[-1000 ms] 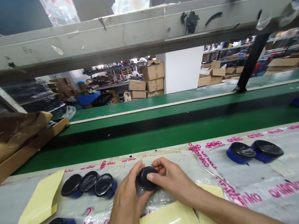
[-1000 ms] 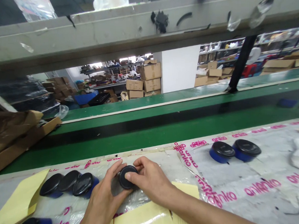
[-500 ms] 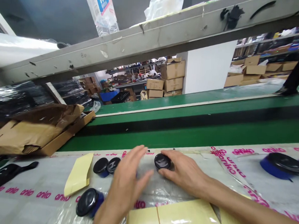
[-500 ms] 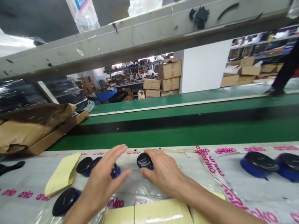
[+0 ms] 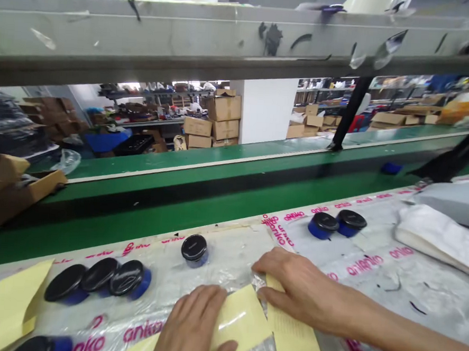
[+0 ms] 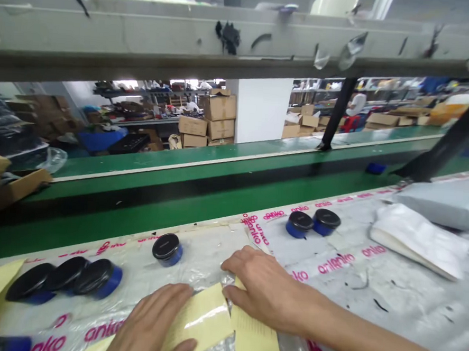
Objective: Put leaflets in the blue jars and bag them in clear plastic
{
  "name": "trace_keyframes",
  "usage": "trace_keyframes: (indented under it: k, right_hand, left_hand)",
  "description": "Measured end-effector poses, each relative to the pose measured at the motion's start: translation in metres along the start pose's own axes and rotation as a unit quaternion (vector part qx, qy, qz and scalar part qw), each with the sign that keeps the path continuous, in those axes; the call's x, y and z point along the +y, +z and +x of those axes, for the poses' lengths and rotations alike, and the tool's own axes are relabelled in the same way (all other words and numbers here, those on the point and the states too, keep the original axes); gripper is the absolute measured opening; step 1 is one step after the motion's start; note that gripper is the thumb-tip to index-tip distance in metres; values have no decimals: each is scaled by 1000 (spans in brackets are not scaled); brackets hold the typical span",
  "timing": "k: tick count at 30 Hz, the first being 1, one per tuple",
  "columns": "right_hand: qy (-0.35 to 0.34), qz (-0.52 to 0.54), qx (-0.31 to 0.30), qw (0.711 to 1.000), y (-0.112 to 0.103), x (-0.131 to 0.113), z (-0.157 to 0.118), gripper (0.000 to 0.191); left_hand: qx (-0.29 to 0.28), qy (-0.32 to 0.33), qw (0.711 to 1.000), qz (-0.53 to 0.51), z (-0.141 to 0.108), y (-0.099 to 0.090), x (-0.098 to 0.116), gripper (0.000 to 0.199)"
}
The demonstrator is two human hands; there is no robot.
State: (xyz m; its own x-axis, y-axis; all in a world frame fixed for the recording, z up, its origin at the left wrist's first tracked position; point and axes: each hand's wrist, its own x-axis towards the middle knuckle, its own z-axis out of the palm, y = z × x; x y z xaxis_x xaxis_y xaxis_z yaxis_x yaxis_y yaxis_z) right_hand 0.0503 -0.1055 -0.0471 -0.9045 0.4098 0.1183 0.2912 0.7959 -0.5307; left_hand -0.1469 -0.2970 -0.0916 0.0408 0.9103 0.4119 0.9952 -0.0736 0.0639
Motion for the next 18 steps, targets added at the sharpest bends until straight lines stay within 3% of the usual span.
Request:
trace_keyframes:
  k: [4,8,11,13,15,18]
  right_hand:
    - [32,-16,48,998,-5,11,-18,32]
    - [91,-6,9,996,-11,24,-33,49]
    - [143,61,-9,988,-12,30,-38,42]
    - [170,191,-18,967,-11,30,-36,28]
    - [167,339,-28,925,-9,28,-32,23]
    - [148,470,-28,870,-4,21,-26,31]
  left_hand:
    - [-25,16,999,13,8,15,7,52]
    - [-29,-2,998,-49,16,14,15,50]
    - [-52,-97,979,-171,30,14,34,56]
    - [-68,-210,937,-271,42,13,47,64]
    - [-77,-297,876,-372,54,9,57,72]
    - [-76,-336,788,-510,66,3,62,64]
